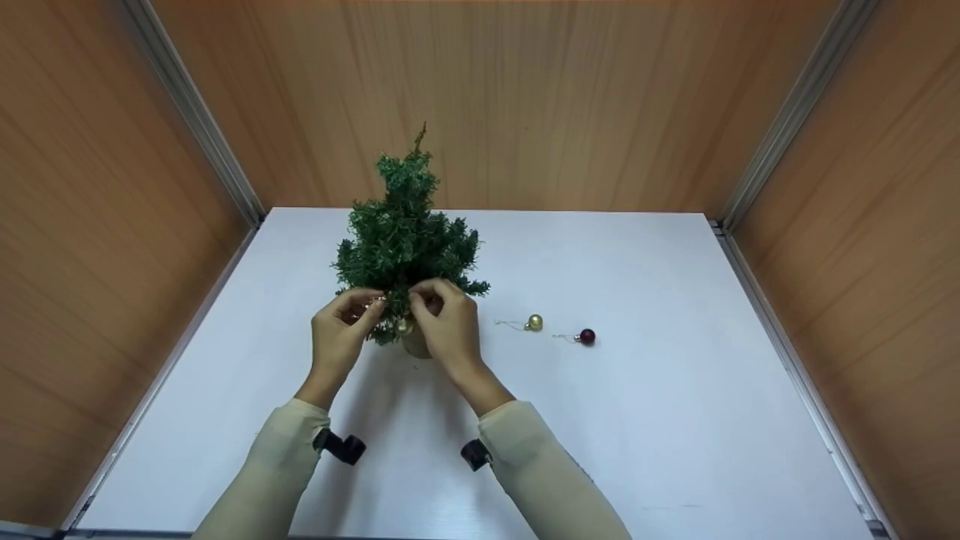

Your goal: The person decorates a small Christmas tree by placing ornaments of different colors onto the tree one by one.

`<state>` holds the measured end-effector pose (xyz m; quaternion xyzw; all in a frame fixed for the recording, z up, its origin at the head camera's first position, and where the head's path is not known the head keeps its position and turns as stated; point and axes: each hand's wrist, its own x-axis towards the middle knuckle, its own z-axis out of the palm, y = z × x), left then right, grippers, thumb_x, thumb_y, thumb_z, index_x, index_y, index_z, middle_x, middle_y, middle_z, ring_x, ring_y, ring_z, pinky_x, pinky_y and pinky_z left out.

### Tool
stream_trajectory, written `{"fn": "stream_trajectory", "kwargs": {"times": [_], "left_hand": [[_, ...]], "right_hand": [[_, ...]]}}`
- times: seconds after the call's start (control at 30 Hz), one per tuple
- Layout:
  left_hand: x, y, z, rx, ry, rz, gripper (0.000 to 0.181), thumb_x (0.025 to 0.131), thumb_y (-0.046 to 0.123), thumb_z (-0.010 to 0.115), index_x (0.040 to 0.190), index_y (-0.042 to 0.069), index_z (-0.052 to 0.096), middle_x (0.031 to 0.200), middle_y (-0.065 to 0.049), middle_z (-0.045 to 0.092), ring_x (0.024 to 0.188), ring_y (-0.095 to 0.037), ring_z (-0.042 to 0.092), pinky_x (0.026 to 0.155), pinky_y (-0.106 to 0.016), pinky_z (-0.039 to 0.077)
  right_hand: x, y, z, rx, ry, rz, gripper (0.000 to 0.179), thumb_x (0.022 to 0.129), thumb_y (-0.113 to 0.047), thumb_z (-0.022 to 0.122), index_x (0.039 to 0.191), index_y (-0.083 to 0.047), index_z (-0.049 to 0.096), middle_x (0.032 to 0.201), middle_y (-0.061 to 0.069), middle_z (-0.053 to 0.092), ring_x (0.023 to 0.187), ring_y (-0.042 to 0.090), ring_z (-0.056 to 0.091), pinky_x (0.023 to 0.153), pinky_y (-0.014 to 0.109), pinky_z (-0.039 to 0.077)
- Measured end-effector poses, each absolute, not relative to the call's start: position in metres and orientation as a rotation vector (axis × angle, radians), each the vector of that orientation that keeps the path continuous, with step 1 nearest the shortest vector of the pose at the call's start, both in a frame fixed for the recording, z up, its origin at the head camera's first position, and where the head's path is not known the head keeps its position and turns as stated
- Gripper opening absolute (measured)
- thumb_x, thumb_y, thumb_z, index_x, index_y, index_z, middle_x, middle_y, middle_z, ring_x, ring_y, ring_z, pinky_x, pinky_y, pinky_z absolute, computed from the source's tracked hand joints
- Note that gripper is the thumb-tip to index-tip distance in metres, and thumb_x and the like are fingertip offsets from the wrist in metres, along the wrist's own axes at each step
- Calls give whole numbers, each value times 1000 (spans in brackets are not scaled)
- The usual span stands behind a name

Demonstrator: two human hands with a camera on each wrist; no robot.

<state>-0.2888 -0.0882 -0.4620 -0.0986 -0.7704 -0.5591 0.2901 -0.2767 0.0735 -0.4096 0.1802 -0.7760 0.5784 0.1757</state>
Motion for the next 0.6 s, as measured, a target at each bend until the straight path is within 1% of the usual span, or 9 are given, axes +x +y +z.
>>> {"fn": "stream_trajectory", "kwargs": {"times": [0.07,0.13,0.2,0.33,0.4,0.5,0.6], "left_hand": [[-288,-89,-463,-254,-2055,-1488,13,84,28,64,93,20,68,80,9,64,59,-11,57,50,-25,46],[-287,-90,-464,-240,-2056,-1478,12,84,28,64,92,21,68,80,9,63,59,-11,56,50,-25,46],[-287,-91,-465,-228,-2048,-1468,12,84,27,64,92,19,68,81,8,64,59,-12,55,50,-25,45],[-286,-95,-467,-218,-2023,-1461,12,84,26,64,91,18,68,81,8,64,59,-11,54,51,-26,45],[-286,-97,-469,-213,-2018,-1458,11,83,26,65,91,18,68,80,8,64,59,-11,55,51,-25,45],[-283,-100,-473,-189,-2024,-1439,10,83,24,65,91,19,68,79,10,63,59,-10,55,51,-24,44],[-282,-105,-477,-160,-2024,-1420,9,83,19,66,92,16,68,79,10,63,58,-11,54,50,-24,44]], "right_hand": [[-270,74,-402,503,-2196,1619,9,86,-6,60,90,1,64,80,11,62,59,20,55,46,24,45],[-267,76,-399,489,-2200,1590,8,86,-4,60,90,1,64,82,9,61,62,21,55,50,24,45],[-270,79,-402,478,-2193,1568,7,86,-4,60,89,0,64,83,8,62,63,21,54,50,24,44],[-283,86,-418,460,-2176,1544,7,85,-9,62,89,-4,66,85,2,63,62,19,53,50,25,41],[-289,91,-426,437,-2177,1530,8,86,-15,63,89,-8,67,85,-2,63,62,16,53,50,24,40],[-292,97,-430,408,-2184,1496,9,85,-19,63,88,-11,67,83,-6,62,62,13,52,51,23,39],[-293,104,-432,380,-2201,1450,9,86,-22,63,89,-14,67,83,-9,62,63,10,51,52,24,39]]}}
